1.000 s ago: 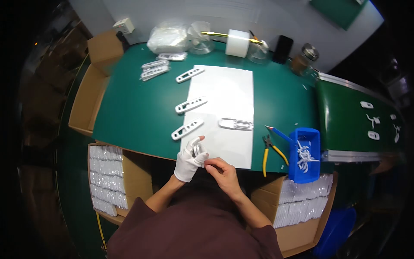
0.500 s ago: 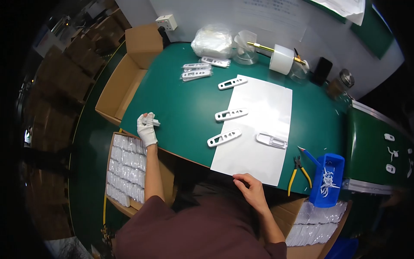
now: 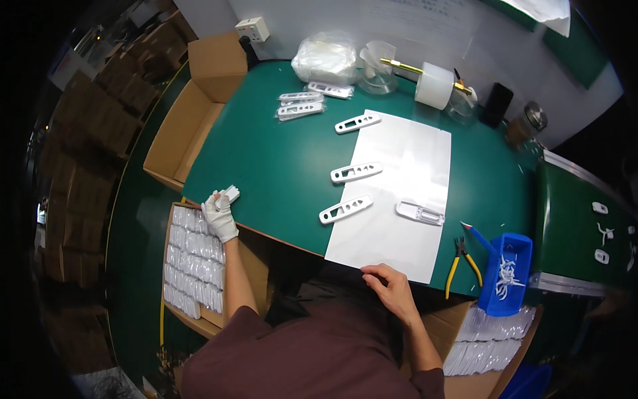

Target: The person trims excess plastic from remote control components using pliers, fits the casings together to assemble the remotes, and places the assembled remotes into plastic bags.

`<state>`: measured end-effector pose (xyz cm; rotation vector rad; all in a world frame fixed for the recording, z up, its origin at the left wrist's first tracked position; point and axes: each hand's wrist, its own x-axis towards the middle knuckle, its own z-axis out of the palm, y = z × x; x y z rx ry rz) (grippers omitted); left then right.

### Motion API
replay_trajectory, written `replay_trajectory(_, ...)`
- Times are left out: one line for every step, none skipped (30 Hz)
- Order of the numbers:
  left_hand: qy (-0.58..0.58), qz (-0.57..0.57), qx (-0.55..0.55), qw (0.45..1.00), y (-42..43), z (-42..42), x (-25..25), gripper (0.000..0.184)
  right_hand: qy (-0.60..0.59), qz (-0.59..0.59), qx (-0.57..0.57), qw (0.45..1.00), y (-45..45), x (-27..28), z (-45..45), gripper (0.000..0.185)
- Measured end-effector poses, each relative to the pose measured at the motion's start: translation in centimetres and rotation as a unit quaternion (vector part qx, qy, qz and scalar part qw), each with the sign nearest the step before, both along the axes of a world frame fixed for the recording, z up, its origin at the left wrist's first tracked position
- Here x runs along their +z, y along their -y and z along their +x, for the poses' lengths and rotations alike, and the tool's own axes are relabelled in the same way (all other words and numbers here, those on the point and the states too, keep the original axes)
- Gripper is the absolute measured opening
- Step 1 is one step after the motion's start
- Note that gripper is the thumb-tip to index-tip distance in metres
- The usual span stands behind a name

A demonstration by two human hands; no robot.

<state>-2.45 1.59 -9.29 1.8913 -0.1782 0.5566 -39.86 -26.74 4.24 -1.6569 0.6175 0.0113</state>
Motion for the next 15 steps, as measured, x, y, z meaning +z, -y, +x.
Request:
replay_trajectory(0.018,0.037,0.022,0.999,0.0,-0.1,-0.1,0.033,-0.002,0.000,-0.003,1.000,0.1,0.0,0.0,0.018)
replay_trajectory(0.017,0.078,0.041,0.996,-0.1,-0.1,0.1,0.029,0.000,-0.001,-0.002,1.000,0.2,-0.1,0.0,0.018)
replay_trajectory(0.016,0.076,0.036,0.996,-0.1,-0.2,0.2,0.029,0.003,-0.002,-0.002,1.000,0.4,-0.1,0.0,0.019)
replay_trajectory(0.021,0.089,0.045,0.995,0.0,-0.3,0.5,0.026,0.001,-0.004,-0.008,1.000,0.8,-0.1,0.0,0.019)
replay_trajectory(0.026,0.101,0.052,0.993,0.1,-0.4,0.5,0.024,0.023,-0.035,-0.020,0.999,1.4,-0.1,-0.1,0.018)
replay_trajectory(0.038,0.113,0.069,0.990,0.0,-0.3,0.4,0.020,0.045,-0.067,-0.033,0.996,2.1,0.0,-0.1,0.018)
replay_trajectory(-0.028,0.112,0.069,0.991,0.5,-1.5,2.2,0.026,0.059,-0.130,-0.053,0.988,3.1,0.3,0.0,0.016)
replay_trajectory(-0.019,0.116,0.092,0.989,0.8,-1.8,2.7,0.028,0.074,-0.198,-0.076,0.974,4.1,0.8,0.2,0.017)
replay_trajectory(-0.009,0.121,0.115,0.986,1.1,-2.1,3.1,0.030,0.086,-0.266,-0.098,0.955,5.3,1.4,0.5,0.018)
replay_trajectory(0.011,0.151,0.131,0.980,1.4,-2.5,3.7,0.035,0.099,-0.365,-0.111,0.919,6.6,1.3,0.5,0.020)
replay_trajectory(0.124,0.194,0.135,0.964,1.2,-2.2,3.4,0.036,0.110,-0.460,-0.121,0.873,7.9,1.1,0.6,0.024)
replay_trajectory(0.146,0.219,0.121,0.957,1.9,-2.9,4.4,0.038,0.074,-0.474,-0.123,0.869,8.7,1.7,0.8,0.030)
replay_trajectory(0.167,0.245,0.109,0.949,2.5,-3.7,5.5,0.040,0.071,-0.478,-0.125,0.867,9.4,1.8,1.0,0.030)
replay_trajectory(0.165,0.242,0.107,0.950,3.7,-4.6,6.5,0.040,0.069,-0.494,-0.122,0.858,10.0,1.5,1.2,0.030)
replay_trajectory(0.121,0.174,0.014,0.977,5.3,-5.7,7.5,0.041,0.069,-0.509,-0.119,0.850,10.6,1.2,1.6,0.030)
